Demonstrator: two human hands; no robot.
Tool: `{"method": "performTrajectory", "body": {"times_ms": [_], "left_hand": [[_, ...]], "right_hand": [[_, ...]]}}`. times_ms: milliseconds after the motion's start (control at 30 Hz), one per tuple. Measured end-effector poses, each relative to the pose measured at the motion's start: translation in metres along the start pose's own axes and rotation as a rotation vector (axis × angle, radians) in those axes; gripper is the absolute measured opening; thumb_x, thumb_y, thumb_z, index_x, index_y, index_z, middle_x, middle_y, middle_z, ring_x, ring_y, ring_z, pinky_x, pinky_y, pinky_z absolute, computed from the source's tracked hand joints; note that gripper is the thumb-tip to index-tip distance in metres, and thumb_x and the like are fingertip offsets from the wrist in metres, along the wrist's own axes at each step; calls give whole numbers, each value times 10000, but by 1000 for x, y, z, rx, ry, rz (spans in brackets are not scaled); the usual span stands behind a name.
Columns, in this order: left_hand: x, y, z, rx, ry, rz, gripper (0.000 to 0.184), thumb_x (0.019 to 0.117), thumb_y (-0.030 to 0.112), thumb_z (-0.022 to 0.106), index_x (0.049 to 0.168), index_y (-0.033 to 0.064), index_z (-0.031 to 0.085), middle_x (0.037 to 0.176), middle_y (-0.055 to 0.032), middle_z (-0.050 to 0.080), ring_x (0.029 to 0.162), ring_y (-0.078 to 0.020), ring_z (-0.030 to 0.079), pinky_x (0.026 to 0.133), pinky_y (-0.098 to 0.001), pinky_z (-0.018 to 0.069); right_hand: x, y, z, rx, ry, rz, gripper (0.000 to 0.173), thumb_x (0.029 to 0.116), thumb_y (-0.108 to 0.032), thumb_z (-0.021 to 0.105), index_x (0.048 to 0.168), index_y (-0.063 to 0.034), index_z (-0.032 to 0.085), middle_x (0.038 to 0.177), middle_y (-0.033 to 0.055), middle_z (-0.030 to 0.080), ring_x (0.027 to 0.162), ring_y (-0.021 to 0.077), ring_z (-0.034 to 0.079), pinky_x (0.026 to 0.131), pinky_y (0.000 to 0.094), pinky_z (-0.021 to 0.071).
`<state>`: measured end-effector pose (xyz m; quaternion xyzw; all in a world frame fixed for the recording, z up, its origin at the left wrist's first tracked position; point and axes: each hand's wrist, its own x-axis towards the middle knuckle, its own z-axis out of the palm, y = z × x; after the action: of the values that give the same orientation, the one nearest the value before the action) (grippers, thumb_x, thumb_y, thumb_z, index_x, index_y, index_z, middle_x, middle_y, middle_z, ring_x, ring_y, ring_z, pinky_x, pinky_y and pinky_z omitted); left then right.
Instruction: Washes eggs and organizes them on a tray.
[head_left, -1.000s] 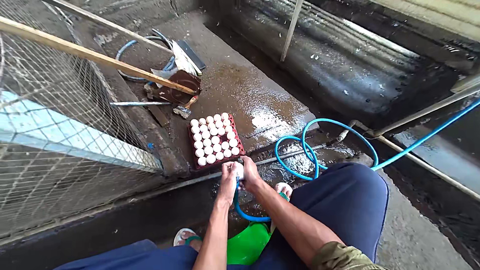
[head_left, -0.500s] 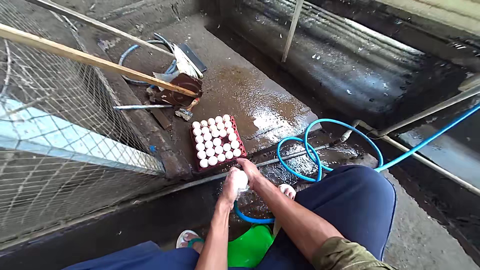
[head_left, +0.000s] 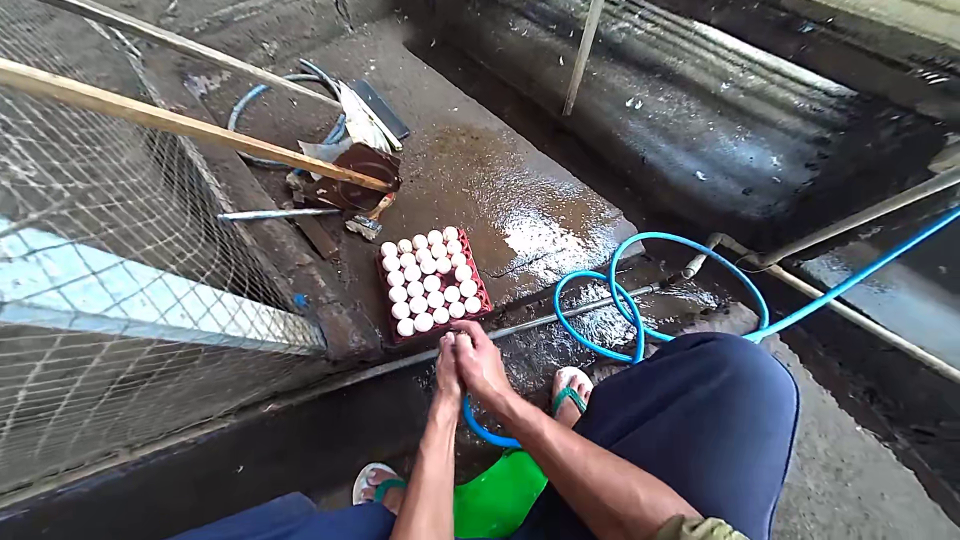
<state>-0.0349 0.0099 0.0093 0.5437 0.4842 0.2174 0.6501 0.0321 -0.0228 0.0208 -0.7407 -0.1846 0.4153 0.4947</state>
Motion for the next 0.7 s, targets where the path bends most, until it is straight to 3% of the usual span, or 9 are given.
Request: {"method": "performTrajectory", "body": {"times_ms": [67, 133, 200, 267, 333, 400, 467, 600, 700], "left_hand": [[1, 1, -6, 46, -50, -45, 515, 1133, 239, 185, 1342, -80, 530, 1221, -199, 614, 1101, -187, 588, 986, -362, 469], [6, -2, -7, 59, -63, -109, 507, 1129, 290, 205, 1227, -19, 594, 999, -106, 625, 880, -138, 597, 789, -327, 512], [11, -8, -7, 16, -110, -169, 443, 1127, 312, 232, 1134, 36, 579, 795, -27, 554, 626, -81, 514, 557, -252, 455], [24, -11, -10, -92, -192, -190, 385, 1127, 312, 233, 1183, 69, 527, 739, 2, 522, 501, -52, 438, 441, -201, 387], [39, -15, -18, -185, -252, -165, 401, 1126, 293, 214, 1253, 57, 513, 796, -19, 580, 536, -74, 507, 483, -215, 462], [50, -21, -27, -203, -311, -129, 413, 1121, 246, 263, 1421, 14, 425, 981, -69, 626, 717, -122, 626, 660, -278, 568], [63, -29, -31, -197, -322, -100, 406, 1088, 191, 384, 1444, -4, 386, 1072, -116, 651, 825, -179, 691, 763, -343, 612], [94, -40, -31, -53, -230, 14, 582, 889, 19, 682, 1411, -75, 442, 1194, -193, 636, 982, -236, 690, 867, -381, 606], [123, -44, -32, 130, -159, 81, 588, 803, -25, 760, 1343, -69, 532, 1256, -208, 623, 1096, -234, 651, 935, -370, 571]], "right_hand": [[10, -1, -2, 2, -44, 64, 413, 1071, -230, 396, 1388, -76, 611, 1312, 187, 652, 1215, 303, 617, 1019, 542, 475], [34, 3, -8, 71, -146, 228, 432, 1096, -226, 363, 1471, -63, 503, 1379, 214, 588, 1251, 317, 576, 1030, 538, 457], [53, 18, -11, 121, -196, 354, 424, 1099, -217, 350, 1476, -56, 458, 1337, 219, 581, 1185, 315, 589, 978, 522, 483], [71, 41, -22, 70, -236, 402, 413, 1087, -195, 396, 1462, -37, 464, 1298, 236, 600, 1129, 331, 615, 941, 527, 507], [77, 66, -35, -58, -417, 390, 409, 1083, -214, 457, 1461, -58, 456, 1111, 178, 637, 840, 225, 636, 723, 407, 551], [67, 79, -37, -71, -689, 367, 430, 1060, -224, 524, 1475, -140, 447, 983, 62, 619, 585, 80, 502, 518, 255, 439], [59, 91, -27, 37, -844, 355, 512, 1014, -191, 618, 1497, -158, 452, 1123, 69, 658, 567, 48, 477, 482, 225, 404], [66, 114, -9, 43, -856, 358, 344, 1036, -326, 617, 1336, -158, 604, 1050, 18, 656, 562, 36, 453, 497, 218, 394], [74, 119, -7, 94, -831, 385, 339, 1053, -349, 585, 1334, -161, 603, 1027, 8, 667, 548, 32, 451, 489, 212, 391]]}}
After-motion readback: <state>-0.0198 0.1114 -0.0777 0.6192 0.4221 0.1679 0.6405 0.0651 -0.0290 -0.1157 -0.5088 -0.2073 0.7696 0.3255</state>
